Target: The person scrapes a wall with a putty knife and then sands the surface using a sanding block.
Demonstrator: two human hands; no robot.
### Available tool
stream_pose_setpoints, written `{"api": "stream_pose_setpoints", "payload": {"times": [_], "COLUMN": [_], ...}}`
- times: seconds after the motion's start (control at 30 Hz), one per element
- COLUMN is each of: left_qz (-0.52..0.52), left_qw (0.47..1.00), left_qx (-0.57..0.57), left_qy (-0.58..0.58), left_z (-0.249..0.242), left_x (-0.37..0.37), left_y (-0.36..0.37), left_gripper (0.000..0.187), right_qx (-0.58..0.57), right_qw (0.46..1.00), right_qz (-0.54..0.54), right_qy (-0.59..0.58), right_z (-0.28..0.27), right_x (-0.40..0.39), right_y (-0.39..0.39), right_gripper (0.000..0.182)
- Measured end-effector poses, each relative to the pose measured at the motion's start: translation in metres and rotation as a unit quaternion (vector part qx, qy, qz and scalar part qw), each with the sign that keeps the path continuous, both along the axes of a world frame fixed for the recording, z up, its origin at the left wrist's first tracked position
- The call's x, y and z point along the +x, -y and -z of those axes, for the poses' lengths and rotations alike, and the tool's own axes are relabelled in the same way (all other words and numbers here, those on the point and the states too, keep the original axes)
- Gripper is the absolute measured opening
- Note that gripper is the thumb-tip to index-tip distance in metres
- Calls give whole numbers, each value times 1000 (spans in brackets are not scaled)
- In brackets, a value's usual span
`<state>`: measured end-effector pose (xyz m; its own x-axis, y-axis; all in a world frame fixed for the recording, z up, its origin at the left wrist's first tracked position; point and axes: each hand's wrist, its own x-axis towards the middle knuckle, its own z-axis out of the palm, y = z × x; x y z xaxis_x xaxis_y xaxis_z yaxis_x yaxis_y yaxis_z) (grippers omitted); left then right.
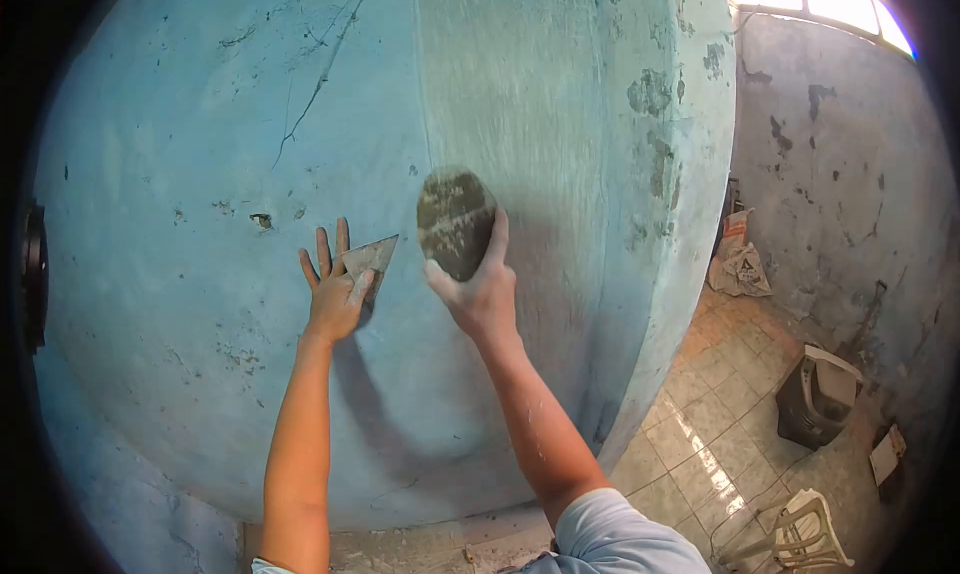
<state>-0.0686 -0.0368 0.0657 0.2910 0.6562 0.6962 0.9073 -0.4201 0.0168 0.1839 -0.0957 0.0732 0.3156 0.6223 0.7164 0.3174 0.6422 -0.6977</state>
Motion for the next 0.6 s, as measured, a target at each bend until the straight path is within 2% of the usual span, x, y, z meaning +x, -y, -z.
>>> {"api": "stream_pose_setpoints", "payload": {"times": [0.13,0.17,0.3,0.33,0.4,0.6], "left_qz": [25,27,38,43,25,2], "left_qw": [999,999,998,998,1000,999], "left_qx": [41,34,37,44,9,-37], "left_qy": [17,18,21,21,8,-4], "left_z": [4,4,6,5,3,-7], "left_x": [0,0,-1,-2,-3,0], "left_y": [-3,-3,-4,-3,1,8], "left_gripper": [66,66,68,69,68,72], "right_qx": [26,69,82,86,95,124], "right_qw": [1000,998,996,995,993,986], "right_qz": [-9,5,32,41,60,84], "right_qy": [-8,-5,24,32,45,77], "right_z": [-52,-60,-120,-137,-171,-290], "right_x": [-1,-2,4,5,7,13], "right_y": [-8,-19,-34,-34,-33,-44], "right_gripper": [112,110,103,108,118,111]}}
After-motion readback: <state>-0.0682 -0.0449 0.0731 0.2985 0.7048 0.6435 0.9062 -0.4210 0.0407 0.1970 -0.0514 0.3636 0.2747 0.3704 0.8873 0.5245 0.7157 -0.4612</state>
